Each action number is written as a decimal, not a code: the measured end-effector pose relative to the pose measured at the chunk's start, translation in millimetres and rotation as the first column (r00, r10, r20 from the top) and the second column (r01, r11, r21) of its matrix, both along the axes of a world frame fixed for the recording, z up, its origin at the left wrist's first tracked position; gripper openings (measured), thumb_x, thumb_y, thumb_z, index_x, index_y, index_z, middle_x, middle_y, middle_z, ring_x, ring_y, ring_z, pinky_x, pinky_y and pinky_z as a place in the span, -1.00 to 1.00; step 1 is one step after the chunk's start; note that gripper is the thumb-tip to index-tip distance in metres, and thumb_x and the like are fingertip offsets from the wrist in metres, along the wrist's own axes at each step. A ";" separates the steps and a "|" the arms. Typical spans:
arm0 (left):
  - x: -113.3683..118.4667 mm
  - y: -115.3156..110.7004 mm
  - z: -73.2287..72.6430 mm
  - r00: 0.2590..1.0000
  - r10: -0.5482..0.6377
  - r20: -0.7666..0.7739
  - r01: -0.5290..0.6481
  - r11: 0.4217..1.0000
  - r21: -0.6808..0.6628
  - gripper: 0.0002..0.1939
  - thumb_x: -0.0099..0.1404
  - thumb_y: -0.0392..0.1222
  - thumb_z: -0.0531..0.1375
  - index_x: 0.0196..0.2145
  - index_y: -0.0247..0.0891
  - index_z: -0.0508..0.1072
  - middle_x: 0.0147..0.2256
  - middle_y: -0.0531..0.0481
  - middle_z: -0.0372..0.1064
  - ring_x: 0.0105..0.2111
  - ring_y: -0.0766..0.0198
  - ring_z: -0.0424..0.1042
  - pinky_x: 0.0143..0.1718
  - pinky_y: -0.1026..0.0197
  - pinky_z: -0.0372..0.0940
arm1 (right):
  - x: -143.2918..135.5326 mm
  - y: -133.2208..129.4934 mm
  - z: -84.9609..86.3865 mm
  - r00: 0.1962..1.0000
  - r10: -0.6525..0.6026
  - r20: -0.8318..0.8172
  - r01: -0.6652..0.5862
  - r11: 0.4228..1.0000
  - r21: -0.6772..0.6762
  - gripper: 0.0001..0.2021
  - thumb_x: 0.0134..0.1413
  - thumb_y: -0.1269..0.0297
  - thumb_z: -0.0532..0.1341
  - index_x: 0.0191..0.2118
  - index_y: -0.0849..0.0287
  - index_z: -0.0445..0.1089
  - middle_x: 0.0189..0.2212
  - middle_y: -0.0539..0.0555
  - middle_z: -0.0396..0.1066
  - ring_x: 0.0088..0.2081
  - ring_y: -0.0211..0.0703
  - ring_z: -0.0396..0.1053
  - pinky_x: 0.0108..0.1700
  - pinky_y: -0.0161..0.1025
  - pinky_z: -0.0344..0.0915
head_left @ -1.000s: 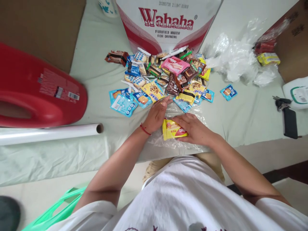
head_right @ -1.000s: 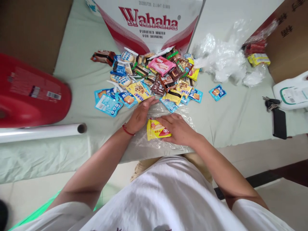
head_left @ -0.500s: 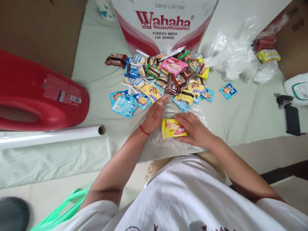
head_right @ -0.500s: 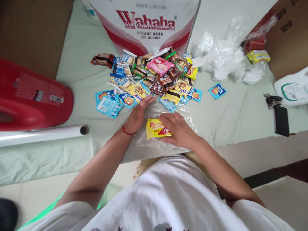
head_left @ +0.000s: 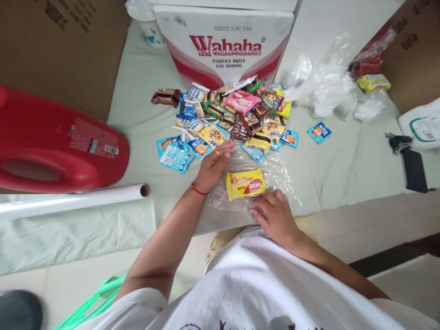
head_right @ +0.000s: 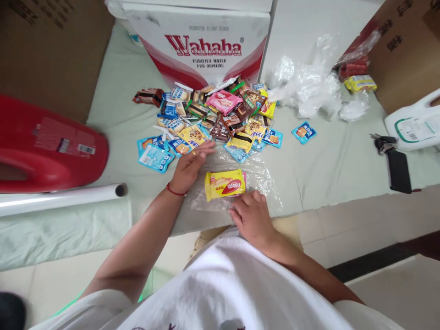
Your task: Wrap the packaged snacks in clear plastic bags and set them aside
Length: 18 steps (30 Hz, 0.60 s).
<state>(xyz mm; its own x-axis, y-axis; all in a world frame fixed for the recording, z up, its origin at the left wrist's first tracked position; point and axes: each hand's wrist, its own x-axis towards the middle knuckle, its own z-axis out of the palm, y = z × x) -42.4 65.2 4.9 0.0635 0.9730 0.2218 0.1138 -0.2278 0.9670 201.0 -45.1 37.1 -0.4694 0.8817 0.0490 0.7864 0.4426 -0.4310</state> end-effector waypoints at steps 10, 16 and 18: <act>-7.9 -0.6 4.9 0.878 -0.261 -0.401 0.304 0.952 0.045 -0.69 0.36 0.08 0.27 -0.12 -0.13 0.66 0.16 -0.15 0.51 0.41 -0.10 0.15 0.42 -0.28 0.02 | 7.5 33.1 35.8 0.911 0.397 -0.109 -0.386 0.916 0.109 -0.82 0.39 0.42 0.13 -0.09 0.14 0.49 -0.18 0.13 0.56 -0.19 -0.07 0.42 -0.16 -0.15 0.35; 8.7 -9.2 8.1 0.730 -0.270 -0.628 0.364 0.931 0.023 -0.56 0.25 0.19 0.34 -0.02 -0.09 0.64 0.34 -0.09 0.30 0.49 -0.25 -0.15 0.45 -0.39 -0.38 | 8.6 27.9 26.1 0.922 0.381 -0.070 -0.369 0.918 0.142 -0.84 0.38 0.41 0.13 -0.12 0.12 0.47 -0.23 0.11 0.57 -0.22 -0.08 0.46 -0.16 -0.17 0.36; 15.8 -11.8 9.8 0.726 -0.255 -0.639 0.358 0.933 0.034 -0.58 0.29 0.18 0.32 -0.02 -0.08 0.64 0.38 -0.07 0.24 0.51 -0.25 -0.22 0.45 -0.38 -0.43 | 9.5 24.5 21.3 0.929 0.362 -0.080 -0.348 0.926 0.148 -0.83 0.38 0.41 0.12 -0.13 0.11 0.47 -0.25 0.09 0.57 -0.24 -0.09 0.46 -0.18 -0.17 0.37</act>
<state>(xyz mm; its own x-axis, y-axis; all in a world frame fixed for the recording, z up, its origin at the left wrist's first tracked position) -26.6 53.4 14.8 0.5244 0.8358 0.1625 0.5695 -0.4861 0.6628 210.6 -20.6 58.3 -0.7364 0.6412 0.2159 0.5217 0.7413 -0.4222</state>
